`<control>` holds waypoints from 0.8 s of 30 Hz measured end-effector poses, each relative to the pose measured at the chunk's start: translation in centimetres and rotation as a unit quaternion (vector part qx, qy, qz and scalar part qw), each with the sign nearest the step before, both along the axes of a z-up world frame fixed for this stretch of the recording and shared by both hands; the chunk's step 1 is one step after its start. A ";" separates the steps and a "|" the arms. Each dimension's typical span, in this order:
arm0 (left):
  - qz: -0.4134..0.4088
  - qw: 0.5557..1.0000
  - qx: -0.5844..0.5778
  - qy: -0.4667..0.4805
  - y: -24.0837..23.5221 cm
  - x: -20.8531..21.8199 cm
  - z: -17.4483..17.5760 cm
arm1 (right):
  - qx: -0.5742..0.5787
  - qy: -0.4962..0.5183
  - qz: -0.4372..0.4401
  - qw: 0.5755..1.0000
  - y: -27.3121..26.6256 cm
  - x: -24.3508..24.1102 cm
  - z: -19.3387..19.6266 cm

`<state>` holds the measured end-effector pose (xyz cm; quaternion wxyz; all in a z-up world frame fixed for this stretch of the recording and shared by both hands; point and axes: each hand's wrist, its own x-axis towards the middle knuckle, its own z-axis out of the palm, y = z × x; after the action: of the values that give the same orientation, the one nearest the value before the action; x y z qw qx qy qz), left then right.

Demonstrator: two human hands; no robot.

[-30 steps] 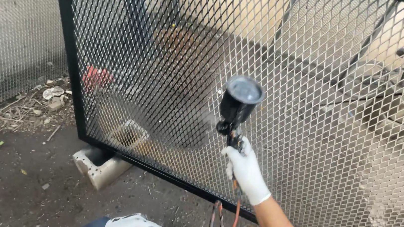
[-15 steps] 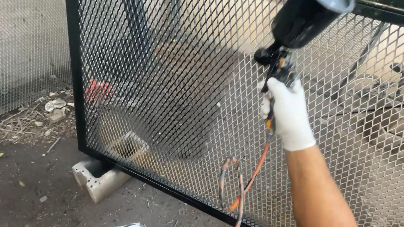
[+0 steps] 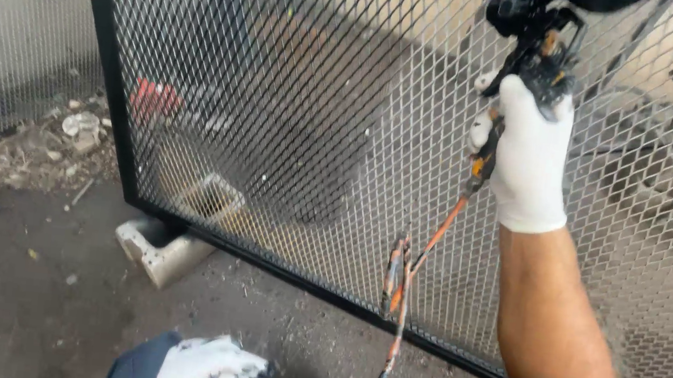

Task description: Spray painting a metal mesh gate with black paint using a spray gun

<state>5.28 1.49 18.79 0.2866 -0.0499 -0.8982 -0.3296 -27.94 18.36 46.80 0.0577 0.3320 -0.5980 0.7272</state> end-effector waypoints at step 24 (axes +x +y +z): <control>0.072 0.986 0.117 -0.093 1.9 -5.6 -4.1 | 0.252 -0.185 -0.010 0.950 1.9 1.4 -50.2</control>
<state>-0.37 3.39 14.71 0.2281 0.0794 -0.8776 -0.4141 -26.53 20.27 -3.42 -0.1321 0.1889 -0.7656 0.6006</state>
